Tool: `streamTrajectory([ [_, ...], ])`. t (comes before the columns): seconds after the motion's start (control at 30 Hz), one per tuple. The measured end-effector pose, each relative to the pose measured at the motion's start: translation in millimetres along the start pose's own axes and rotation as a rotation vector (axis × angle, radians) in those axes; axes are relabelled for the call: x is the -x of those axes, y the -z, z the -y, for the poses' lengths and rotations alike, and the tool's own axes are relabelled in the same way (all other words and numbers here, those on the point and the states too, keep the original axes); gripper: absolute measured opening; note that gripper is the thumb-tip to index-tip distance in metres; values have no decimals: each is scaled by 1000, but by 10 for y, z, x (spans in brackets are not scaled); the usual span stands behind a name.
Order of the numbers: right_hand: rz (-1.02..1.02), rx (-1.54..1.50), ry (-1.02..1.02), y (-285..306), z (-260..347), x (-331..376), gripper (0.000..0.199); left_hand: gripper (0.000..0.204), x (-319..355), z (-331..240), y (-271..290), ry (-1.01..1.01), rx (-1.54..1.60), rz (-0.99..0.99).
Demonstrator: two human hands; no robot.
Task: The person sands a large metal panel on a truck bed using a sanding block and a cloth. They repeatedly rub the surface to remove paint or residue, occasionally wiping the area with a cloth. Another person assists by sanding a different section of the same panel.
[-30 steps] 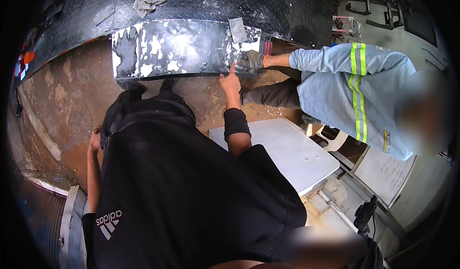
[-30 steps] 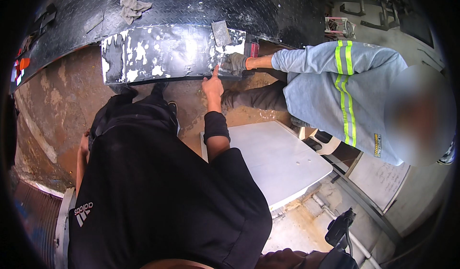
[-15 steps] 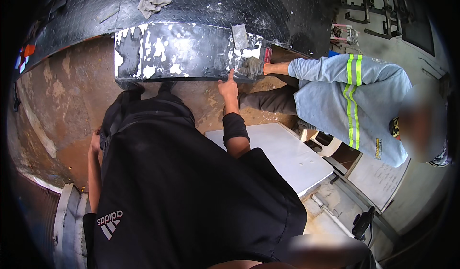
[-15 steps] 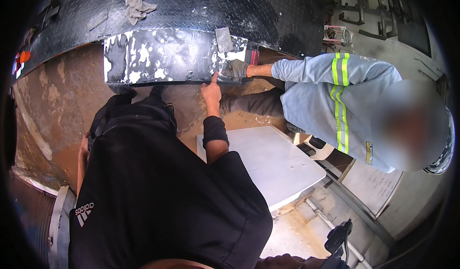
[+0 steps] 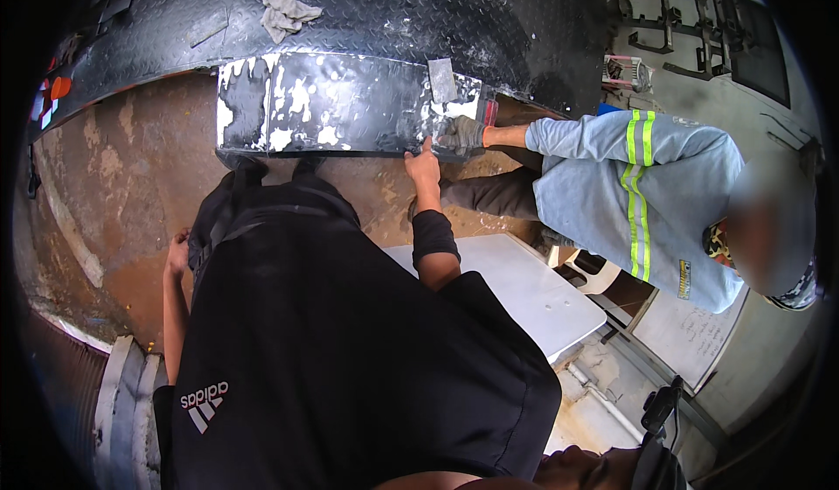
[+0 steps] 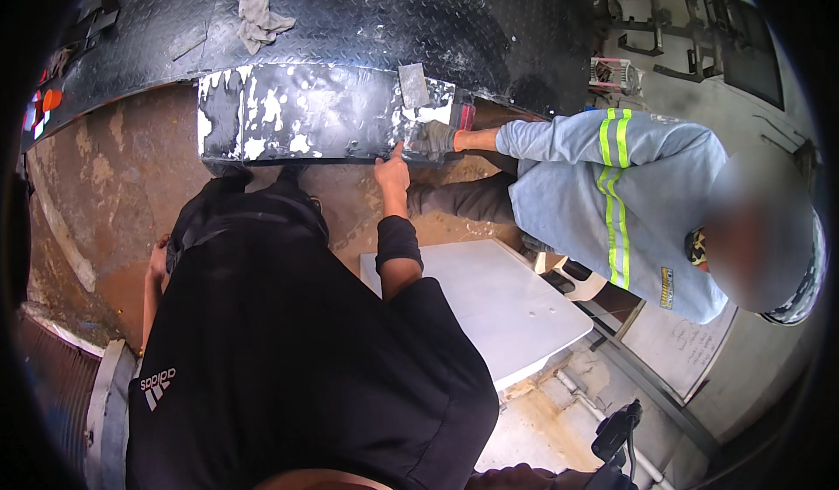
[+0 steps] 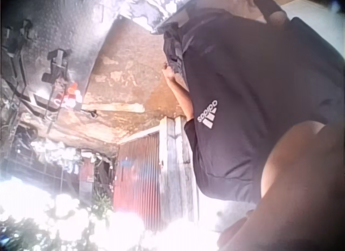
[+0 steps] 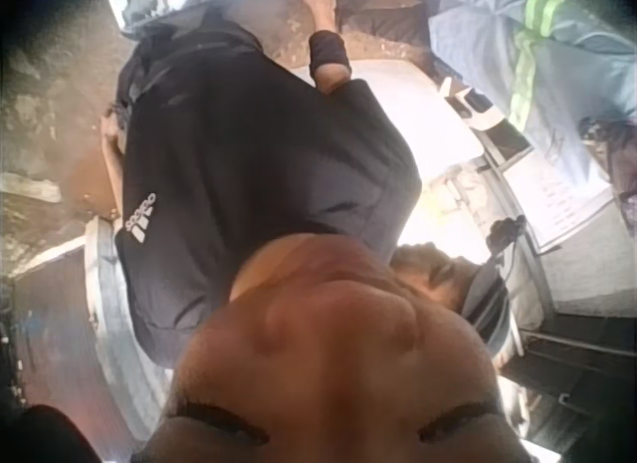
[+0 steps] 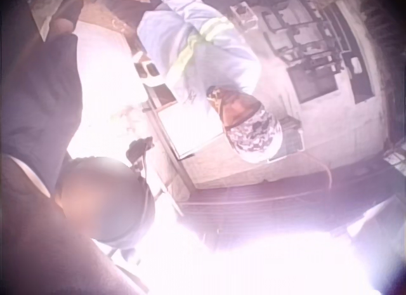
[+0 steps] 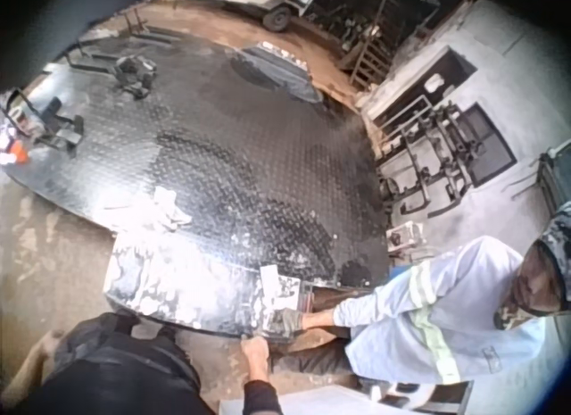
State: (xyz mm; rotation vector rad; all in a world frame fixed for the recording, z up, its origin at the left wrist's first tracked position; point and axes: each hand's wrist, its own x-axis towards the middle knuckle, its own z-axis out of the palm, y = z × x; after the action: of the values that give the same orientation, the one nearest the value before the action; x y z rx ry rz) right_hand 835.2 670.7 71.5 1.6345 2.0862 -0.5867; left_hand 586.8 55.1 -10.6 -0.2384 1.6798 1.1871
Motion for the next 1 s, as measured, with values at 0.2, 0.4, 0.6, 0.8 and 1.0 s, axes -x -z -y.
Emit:
streamTrajectory([
  [0.2,30,23,41,21,-38,21,85,17,70,117,6,-26,-2,14],
  [0.4,70,-9,16,119,-76,-5,85,13,6,89,-80,-21,-2,7],
  [0.6,65,-22,49,110,-90,25,83,17,-108,210,175,-33,-17,-5],
  [0.8,-265,-374,46,-73,-212,215,31,23,-145,45,44,31,-162,-22],
  [1.0,-309,-551,59,-494,-339,362,21,26,-5,-153,135,61,-271,-74],
])
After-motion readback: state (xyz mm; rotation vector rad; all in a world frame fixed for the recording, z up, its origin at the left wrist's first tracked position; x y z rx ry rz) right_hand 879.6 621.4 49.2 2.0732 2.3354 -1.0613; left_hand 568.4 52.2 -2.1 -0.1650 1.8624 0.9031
